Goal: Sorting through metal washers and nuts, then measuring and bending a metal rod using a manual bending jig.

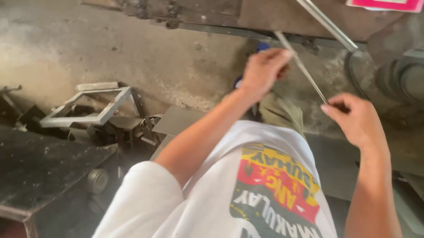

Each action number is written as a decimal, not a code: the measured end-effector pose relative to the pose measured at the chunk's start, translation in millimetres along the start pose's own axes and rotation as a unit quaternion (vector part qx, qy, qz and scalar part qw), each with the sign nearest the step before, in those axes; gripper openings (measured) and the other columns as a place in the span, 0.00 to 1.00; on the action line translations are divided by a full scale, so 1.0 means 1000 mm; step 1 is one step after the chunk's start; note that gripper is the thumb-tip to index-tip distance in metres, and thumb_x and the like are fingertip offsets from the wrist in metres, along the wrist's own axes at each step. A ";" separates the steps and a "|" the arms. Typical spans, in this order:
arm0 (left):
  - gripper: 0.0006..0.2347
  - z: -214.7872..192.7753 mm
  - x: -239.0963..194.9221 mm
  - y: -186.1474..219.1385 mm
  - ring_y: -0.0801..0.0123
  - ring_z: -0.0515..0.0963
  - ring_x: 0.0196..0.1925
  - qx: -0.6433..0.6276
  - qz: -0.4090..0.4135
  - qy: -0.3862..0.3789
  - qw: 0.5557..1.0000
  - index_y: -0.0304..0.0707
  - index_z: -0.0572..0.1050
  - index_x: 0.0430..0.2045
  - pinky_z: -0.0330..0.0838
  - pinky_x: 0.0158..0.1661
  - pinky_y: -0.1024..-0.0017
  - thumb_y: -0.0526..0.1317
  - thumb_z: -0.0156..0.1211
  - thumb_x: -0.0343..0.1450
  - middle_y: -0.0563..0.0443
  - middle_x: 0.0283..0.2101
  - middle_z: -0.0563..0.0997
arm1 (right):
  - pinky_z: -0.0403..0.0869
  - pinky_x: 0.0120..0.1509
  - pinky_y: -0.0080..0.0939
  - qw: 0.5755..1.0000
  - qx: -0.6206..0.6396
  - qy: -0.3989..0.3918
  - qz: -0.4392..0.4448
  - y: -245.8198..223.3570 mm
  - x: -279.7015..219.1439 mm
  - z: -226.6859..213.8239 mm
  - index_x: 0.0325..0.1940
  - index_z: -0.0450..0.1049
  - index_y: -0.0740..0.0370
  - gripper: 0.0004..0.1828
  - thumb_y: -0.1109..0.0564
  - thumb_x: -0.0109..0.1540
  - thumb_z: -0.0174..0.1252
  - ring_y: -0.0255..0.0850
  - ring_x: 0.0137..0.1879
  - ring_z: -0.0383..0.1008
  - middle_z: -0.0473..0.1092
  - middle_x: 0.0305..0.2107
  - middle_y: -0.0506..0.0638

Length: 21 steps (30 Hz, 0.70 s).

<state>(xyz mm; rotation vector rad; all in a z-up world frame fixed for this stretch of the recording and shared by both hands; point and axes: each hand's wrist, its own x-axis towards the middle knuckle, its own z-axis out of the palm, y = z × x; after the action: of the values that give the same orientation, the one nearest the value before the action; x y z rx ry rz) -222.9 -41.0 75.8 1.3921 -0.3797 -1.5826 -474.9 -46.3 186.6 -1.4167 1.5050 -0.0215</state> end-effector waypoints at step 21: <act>0.12 0.352 0.024 -0.085 0.70 0.78 0.28 -0.090 -0.107 -0.147 0.979 0.37 0.79 0.45 0.76 0.32 0.70 0.45 0.56 0.77 0.49 0.32 0.82 | 0.68 0.38 0.33 0.955 0.132 0.261 0.040 0.235 -0.108 -0.264 0.46 0.82 0.63 0.11 0.56 0.63 0.71 0.30 0.34 0.70 0.76 0.30 0.49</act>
<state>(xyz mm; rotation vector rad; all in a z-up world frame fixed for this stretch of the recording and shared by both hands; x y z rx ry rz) -570.8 -139.8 103.2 1.0918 -0.2587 -1.9574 -841.1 -50.2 235.8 -1.1817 1.9035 -0.5669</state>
